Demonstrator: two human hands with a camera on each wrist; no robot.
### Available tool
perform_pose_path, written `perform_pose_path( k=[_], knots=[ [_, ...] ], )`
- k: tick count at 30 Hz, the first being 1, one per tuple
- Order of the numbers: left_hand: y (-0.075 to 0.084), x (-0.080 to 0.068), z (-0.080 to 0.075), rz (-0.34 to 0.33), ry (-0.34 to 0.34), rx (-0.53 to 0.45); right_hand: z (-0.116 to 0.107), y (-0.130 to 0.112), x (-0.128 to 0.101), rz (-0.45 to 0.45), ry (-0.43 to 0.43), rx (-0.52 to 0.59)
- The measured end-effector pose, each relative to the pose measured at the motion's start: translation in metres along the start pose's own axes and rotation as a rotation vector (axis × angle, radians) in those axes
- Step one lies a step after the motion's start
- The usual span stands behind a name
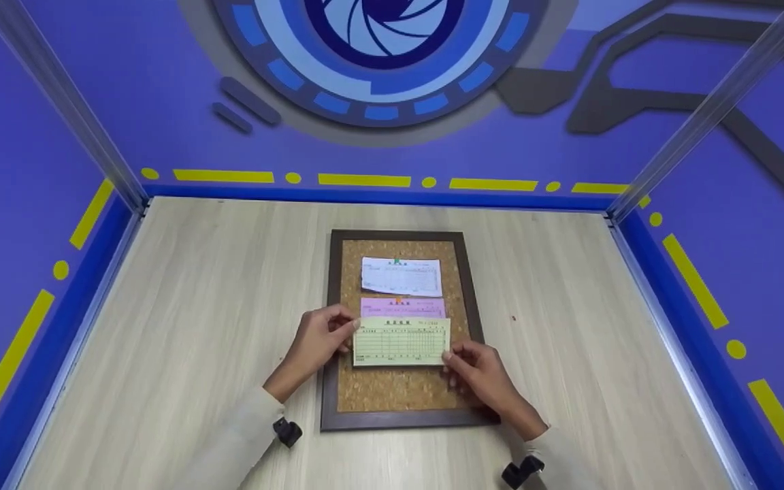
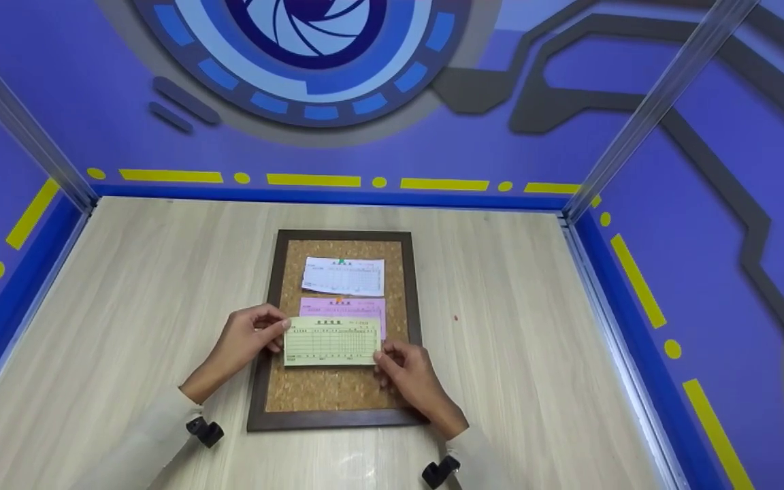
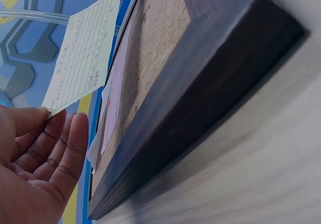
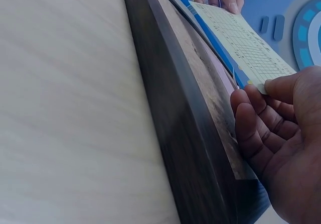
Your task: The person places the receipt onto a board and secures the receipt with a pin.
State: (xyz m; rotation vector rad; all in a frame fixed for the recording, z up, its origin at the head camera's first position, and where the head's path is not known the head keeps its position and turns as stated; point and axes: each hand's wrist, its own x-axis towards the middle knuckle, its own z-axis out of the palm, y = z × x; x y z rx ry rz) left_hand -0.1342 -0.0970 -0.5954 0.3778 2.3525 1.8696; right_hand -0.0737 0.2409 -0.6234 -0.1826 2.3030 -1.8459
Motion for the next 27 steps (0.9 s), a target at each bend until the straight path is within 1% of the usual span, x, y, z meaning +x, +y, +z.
perform_pose_path(
  k=[10, 18, 22, 27],
  knots=[
    [-0.001, 0.004, 0.006, -0.023, 0.004, -0.026, -0.005, 0.003, -0.001, 0.001, 0.019, -0.012],
    [-0.002, 0.004, 0.008, -0.038, -0.002, -0.011, -0.006, 0.007, -0.005, -0.003, 0.005, -0.017],
    [-0.003, 0.004, 0.011, -0.049, -0.013, 0.005, -0.008, 0.008, -0.008, 0.016, -0.001, -0.016],
    [-0.005, 0.004, 0.013, -0.046, -0.026, 0.028, -0.013, 0.009, -0.009, 0.037, -0.021, -0.021]
  ],
)
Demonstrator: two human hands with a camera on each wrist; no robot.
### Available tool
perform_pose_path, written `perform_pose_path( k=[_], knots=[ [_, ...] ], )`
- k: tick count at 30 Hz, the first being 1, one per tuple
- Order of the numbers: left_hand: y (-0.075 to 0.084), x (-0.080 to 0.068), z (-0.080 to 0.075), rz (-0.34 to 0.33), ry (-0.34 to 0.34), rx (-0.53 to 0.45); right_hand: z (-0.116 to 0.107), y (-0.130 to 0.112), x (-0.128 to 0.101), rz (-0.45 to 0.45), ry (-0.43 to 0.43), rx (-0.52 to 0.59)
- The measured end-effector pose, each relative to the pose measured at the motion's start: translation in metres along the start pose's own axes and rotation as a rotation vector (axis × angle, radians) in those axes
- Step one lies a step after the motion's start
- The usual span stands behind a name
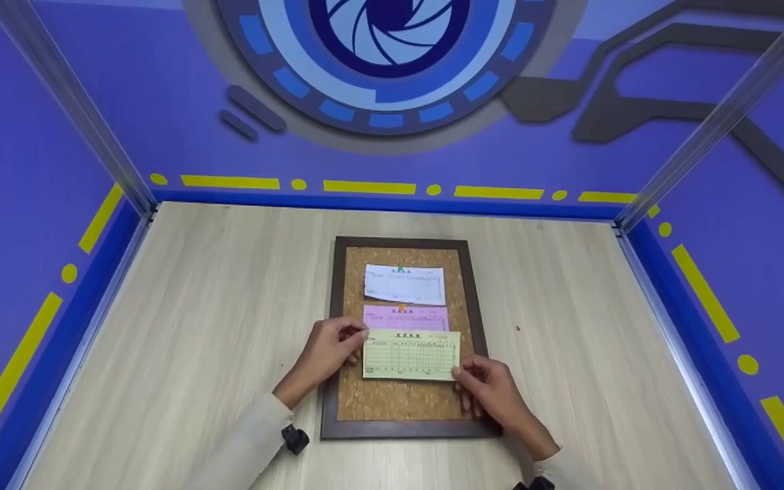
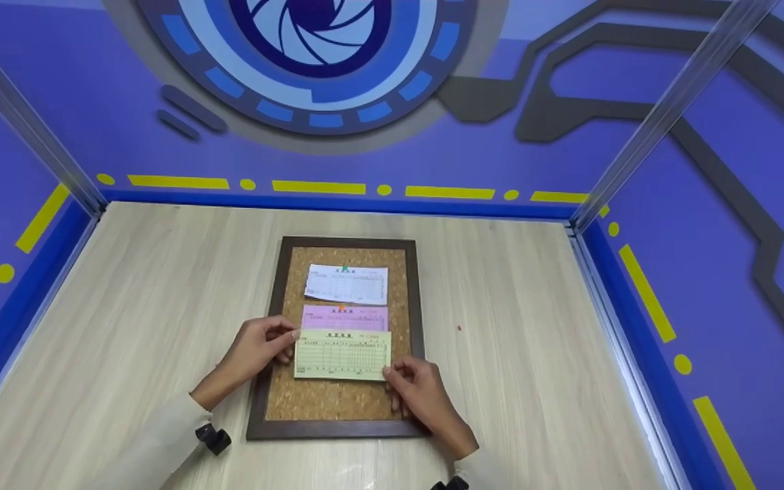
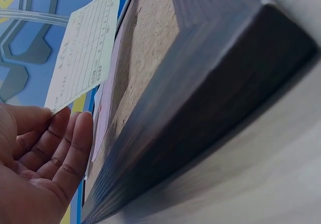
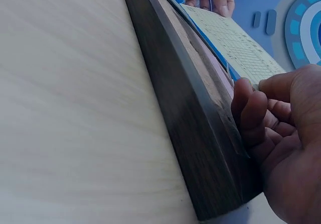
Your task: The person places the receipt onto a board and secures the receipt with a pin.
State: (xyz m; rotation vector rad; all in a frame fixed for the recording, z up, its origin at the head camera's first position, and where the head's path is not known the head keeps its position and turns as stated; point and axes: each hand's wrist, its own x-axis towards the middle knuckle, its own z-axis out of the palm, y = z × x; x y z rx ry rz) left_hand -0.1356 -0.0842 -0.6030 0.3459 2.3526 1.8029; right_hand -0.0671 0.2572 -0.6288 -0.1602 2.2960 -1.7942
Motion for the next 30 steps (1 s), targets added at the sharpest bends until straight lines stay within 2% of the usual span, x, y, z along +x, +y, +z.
perform_pose_path(
  k=[6, 13, 22, 30],
  knots=[
    [-0.004, -0.003, 0.004, -0.014, -0.012, 0.002, -0.002, 0.000, -0.005, 0.046, -0.013, 0.000],
    [-0.004, -0.002, 0.006, 0.004, 0.011, 0.024, -0.004, -0.003, -0.004, 0.086, -0.037, 0.002],
    [-0.007, -0.004, 0.009, 0.072, 0.022, 0.248, -0.003, -0.010, -0.004, 0.137, -0.067, -0.106],
    [-0.016, -0.007, 0.010, 0.148, 0.039, 0.411, 0.002, -0.013, -0.005, 0.126, -0.047, -0.198]
  ],
)
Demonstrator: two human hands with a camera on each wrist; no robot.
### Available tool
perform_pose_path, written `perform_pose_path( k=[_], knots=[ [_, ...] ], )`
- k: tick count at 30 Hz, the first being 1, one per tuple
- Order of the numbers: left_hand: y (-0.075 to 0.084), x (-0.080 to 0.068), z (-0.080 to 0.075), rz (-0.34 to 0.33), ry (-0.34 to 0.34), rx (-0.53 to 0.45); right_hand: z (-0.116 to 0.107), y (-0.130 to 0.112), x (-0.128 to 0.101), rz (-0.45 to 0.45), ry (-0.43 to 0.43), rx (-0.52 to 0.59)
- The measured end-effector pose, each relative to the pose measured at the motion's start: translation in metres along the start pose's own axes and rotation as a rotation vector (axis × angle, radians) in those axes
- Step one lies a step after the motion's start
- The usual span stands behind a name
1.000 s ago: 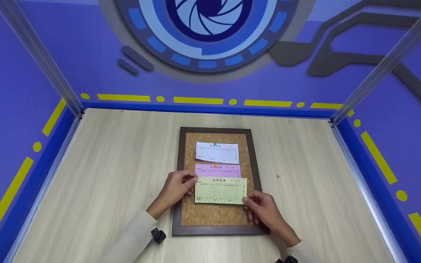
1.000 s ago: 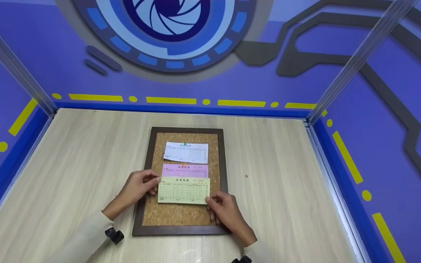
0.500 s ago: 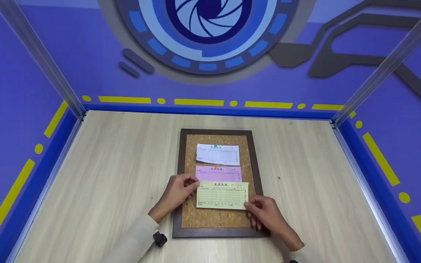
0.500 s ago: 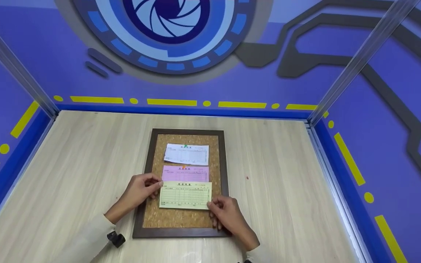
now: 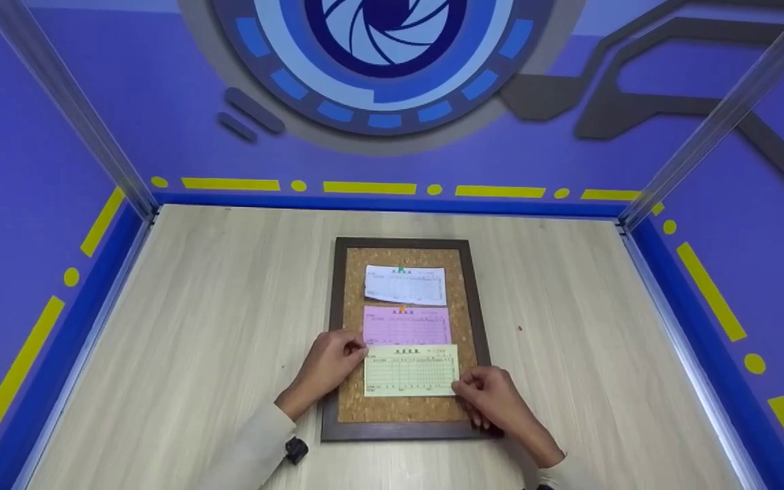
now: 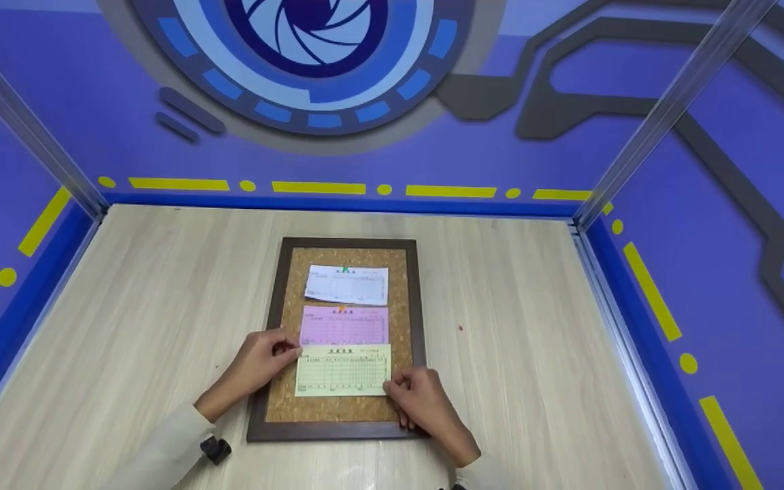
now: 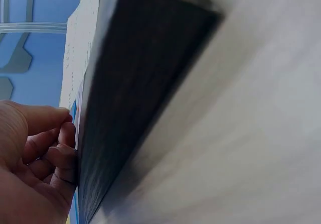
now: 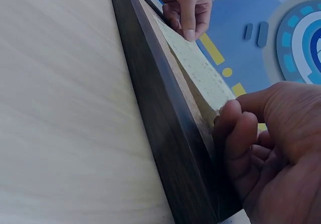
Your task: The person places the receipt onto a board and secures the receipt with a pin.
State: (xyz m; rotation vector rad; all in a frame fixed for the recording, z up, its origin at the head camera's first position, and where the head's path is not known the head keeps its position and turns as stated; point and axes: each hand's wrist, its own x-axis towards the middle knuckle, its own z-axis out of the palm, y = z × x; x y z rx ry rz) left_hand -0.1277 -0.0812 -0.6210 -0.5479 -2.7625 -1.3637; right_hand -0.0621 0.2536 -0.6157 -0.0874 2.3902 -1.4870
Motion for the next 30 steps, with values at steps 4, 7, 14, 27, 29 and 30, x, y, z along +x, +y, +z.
perform_pose_path(
  k=[4, 7, 14, 27, 29, 30],
  knots=[
    [-0.002, 0.000, 0.002, 0.035, 0.005, 0.043, 0.003, -0.001, 0.000, -0.007, 0.025, -0.034],
    [-0.002, 0.000, 0.002, 0.043, 0.008, 0.070, 0.005, 0.000, 0.000, -0.009, 0.047, -0.045],
    [-0.001, 0.001, 0.003, 0.068, 0.023, 0.110, 0.008, 0.001, -0.001, -0.002, 0.088, -0.065],
    [0.000, 0.000, 0.003, 0.088, -0.006, 0.164, 0.011, 0.002, -0.002, -0.011, 0.115, -0.127],
    [0.000, 0.000, 0.003, 0.084, -0.009, 0.167, 0.011, 0.001, -0.002, -0.004, 0.118, -0.131],
    [0.000, 0.000, 0.003, 0.083, -0.010, 0.170, 0.011, 0.001, -0.003, 0.000, 0.120, -0.135]
  ],
)
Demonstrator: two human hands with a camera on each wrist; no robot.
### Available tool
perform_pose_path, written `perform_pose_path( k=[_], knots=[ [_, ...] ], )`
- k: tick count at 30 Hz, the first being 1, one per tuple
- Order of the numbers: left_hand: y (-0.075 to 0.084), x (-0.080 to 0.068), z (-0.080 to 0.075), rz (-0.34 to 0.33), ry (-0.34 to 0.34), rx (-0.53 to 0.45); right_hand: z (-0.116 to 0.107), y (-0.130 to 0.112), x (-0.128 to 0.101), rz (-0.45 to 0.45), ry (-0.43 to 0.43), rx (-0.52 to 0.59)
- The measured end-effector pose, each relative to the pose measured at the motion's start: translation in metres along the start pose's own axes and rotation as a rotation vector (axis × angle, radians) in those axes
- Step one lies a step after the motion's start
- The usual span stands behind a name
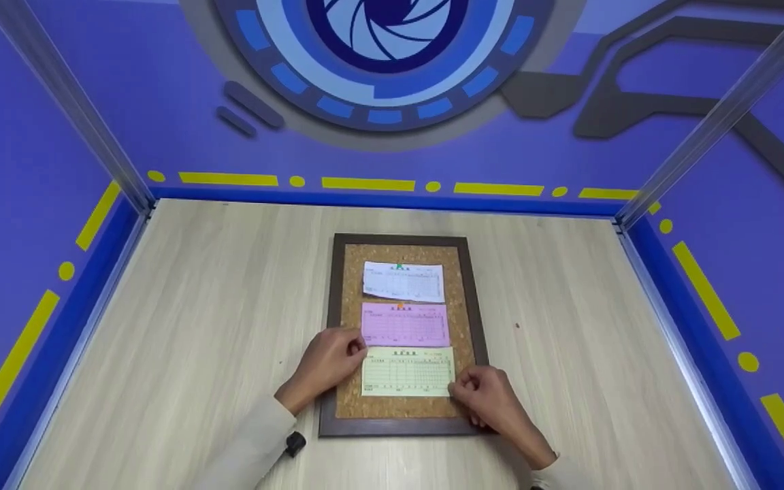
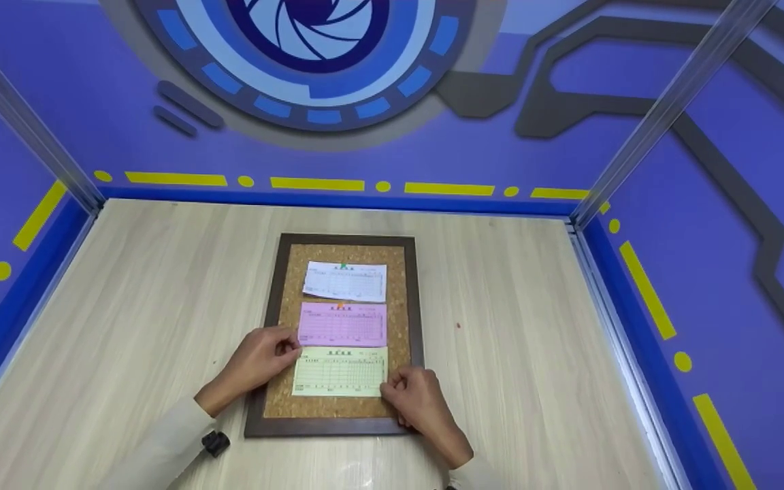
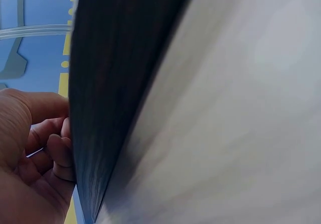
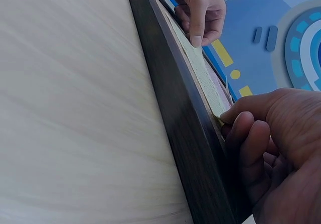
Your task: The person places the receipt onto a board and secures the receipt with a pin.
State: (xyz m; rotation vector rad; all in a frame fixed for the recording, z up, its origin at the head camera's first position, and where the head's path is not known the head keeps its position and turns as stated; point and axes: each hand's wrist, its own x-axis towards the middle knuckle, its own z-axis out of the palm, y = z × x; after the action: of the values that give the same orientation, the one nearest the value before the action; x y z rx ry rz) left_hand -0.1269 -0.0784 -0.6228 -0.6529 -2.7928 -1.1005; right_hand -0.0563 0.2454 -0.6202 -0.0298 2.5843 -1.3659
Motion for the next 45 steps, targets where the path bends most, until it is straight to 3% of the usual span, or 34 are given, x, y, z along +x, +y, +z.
perform_pose_path(
  k=[45],
  knots=[
    [-0.0008, 0.0021, -0.0022, 0.016, -0.018, 0.005, 0.0075, -0.0013, -0.0055, -0.027, 0.087, -0.046]
  ],
)
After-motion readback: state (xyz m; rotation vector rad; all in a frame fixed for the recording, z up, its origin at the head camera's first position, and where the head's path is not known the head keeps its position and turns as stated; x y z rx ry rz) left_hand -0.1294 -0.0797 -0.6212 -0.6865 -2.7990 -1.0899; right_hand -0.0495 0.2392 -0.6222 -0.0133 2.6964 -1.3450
